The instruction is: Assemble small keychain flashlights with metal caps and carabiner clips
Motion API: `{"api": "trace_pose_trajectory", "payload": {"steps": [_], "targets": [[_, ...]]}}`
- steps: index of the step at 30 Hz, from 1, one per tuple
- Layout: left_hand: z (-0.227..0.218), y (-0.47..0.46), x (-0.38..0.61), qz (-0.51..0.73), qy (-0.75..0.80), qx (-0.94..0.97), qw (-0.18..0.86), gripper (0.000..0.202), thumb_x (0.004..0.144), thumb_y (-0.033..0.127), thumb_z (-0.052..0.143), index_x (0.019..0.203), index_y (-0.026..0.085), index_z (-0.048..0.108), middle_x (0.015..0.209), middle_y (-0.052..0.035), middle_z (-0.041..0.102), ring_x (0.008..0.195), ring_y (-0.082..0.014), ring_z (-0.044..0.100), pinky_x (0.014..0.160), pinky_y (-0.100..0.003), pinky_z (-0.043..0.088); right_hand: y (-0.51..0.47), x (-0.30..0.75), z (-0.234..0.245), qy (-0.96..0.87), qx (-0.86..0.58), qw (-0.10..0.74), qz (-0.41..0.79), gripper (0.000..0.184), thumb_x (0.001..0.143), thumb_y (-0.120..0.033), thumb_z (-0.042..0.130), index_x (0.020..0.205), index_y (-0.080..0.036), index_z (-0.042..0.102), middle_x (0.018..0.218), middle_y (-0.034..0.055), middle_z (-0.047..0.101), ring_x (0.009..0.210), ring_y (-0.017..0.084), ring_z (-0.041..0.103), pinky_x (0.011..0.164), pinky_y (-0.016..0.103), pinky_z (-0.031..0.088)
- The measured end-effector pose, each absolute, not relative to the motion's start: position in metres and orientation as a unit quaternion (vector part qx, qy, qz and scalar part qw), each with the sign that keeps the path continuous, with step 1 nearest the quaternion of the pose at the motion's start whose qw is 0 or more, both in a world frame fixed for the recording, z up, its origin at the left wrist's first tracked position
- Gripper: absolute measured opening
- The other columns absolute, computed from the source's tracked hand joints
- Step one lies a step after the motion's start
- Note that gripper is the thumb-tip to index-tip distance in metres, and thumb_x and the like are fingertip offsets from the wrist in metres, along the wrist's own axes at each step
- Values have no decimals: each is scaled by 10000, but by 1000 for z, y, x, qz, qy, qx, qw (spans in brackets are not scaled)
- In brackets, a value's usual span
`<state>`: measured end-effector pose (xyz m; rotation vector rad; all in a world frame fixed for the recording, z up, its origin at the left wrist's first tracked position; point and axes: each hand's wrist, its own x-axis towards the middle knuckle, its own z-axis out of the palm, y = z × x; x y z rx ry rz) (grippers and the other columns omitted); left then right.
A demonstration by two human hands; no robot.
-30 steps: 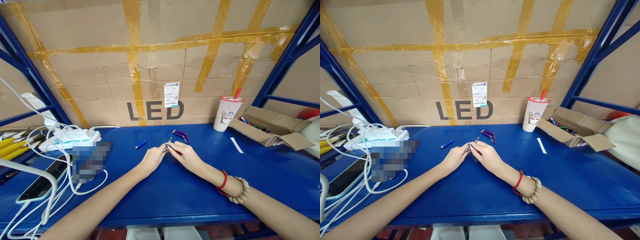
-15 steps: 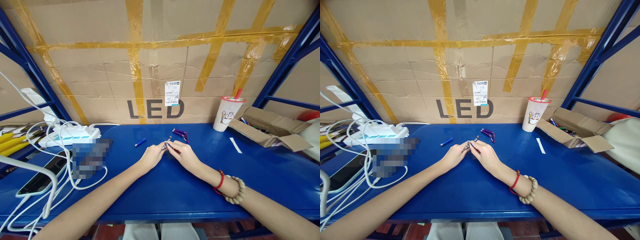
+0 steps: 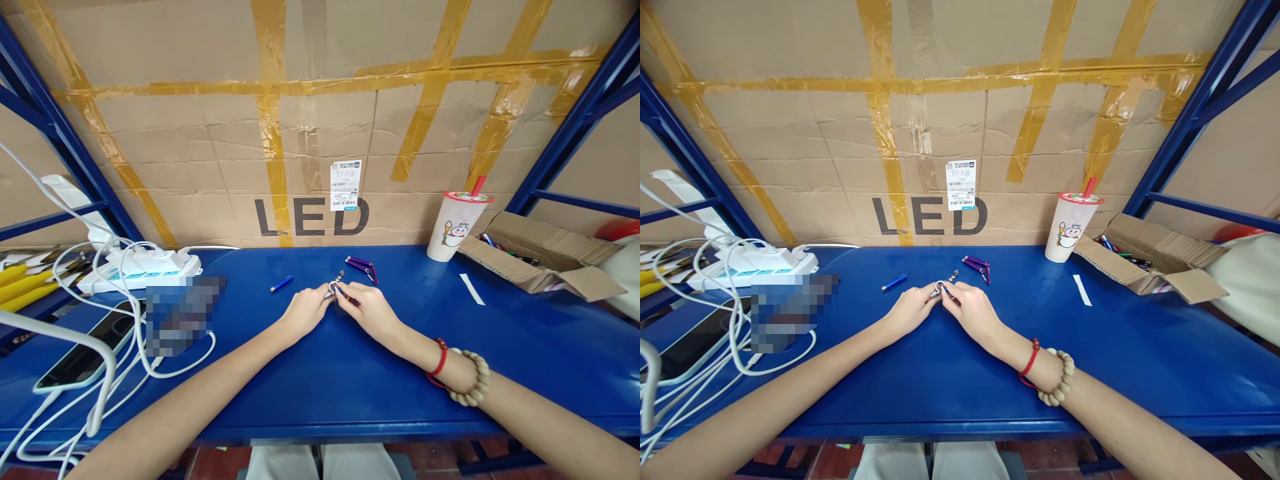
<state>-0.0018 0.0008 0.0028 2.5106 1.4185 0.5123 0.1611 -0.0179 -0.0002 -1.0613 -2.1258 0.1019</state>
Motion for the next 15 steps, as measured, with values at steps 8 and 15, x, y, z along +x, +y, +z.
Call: {"api": "trace_pose_trajectory", "payload": {"steps": [8,15], "targets": [[3,0,0,180,484,851,97,153,870,273,394,841,205,528,790,-15,655,736,-198,628,558,-226,366,-18,163,-2,-839,-415,349,55,218,892,-229,430,823,-152,621,661,23,552,583,123,502,562,229,383],[8,-6,-2,225,469,843,138,82,835,285,419,867,214,442,640,32,569,598,-166,576,523,-226,327,-13,164,-3,-824,-429,364,57,236,896,-270,429,822,-161,625,655,16,542,570,119,487,546,231,374]]}}
